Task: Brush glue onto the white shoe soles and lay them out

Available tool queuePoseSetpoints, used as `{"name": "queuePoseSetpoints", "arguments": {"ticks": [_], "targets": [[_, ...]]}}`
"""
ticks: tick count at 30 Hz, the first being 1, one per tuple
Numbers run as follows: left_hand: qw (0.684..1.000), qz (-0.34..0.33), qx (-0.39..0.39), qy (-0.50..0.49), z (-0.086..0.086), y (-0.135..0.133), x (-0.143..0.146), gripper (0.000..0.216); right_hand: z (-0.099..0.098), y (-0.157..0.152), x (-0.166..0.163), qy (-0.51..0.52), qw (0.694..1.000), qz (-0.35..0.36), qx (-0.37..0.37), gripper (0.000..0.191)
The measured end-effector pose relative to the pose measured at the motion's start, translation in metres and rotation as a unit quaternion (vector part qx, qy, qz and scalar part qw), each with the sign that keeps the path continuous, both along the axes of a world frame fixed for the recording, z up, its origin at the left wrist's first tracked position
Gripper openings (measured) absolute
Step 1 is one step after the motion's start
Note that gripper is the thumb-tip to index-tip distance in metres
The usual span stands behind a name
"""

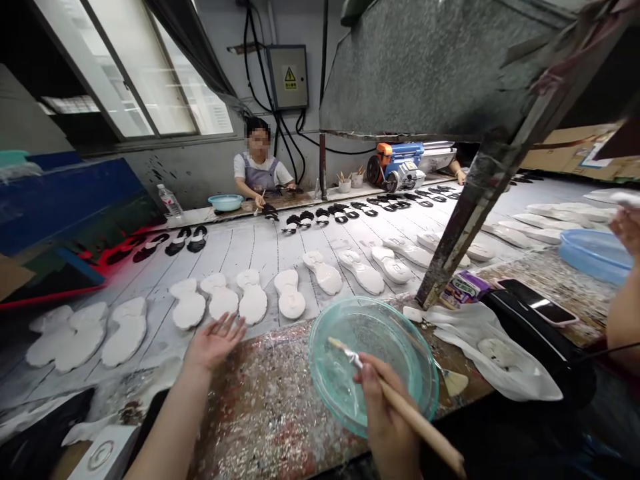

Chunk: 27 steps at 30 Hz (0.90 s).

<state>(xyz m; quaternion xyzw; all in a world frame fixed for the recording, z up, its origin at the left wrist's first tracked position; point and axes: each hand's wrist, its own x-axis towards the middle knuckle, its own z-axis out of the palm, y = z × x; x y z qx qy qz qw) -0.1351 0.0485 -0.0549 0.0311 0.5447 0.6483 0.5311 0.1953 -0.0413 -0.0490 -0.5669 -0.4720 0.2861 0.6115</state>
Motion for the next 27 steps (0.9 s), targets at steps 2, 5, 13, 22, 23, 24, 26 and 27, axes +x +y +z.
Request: {"name": "queuePoseSetpoints", "arguments": {"ticks": [2, 5, 13, 22, 23, 24, 26, 27], "targets": [[0.998, -0.053, -0.013, 0.031, -0.012, 0.02, 0.028, 0.034, -0.013, 0.016, 0.004, 0.026, 0.998, -0.01, -0.053, 0.038], [0.993, -0.068, -0.031, 0.091, -0.026, 0.057, 0.067, 0.035, -0.026, 0.031, 0.009, 0.007, 0.998, -0.006, -0.067, 0.045], [0.993, -0.088, -0.056, 0.06, -0.021, 0.097, 0.09, 0.036, -0.026, 0.031, 0.005, -0.09, 0.991, 0.023, -0.096, 0.044], [0.978, -0.191, 0.05, -0.072, 0.002, -0.02, 0.052, 0.059, -0.018, 0.047, -0.017, -0.158, 0.957, 0.051, -0.239, 0.016], [0.974, -0.207, 0.03, -0.087, 0.002, -0.03, 0.052, 0.063, -0.017, 0.048, -0.018, -0.164, 0.952, 0.06, -0.251, 0.016], [0.972, -0.215, 0.013, -0.096, 0.002, -0.036, 0.053, 0.064, -0.016, 0.048, -0.019, -0.17, 0.947, 0.073, -0.262, 0.015], [0.973, -0.211, -0.016, -0.089, 0.003, -0.043, 0.061, 0.063, -0.013, 0.048, -0.019, -0.177, 0.938, 0.102, -0.28, 0.013], [0.975, -0.207, -0.021, -0.084, 0.004, -0.043, 0.066, 0.061, -0.01, 0.048, -0.019, -0.179, 0.935, 0.113, -0.286, 0.013]]}}
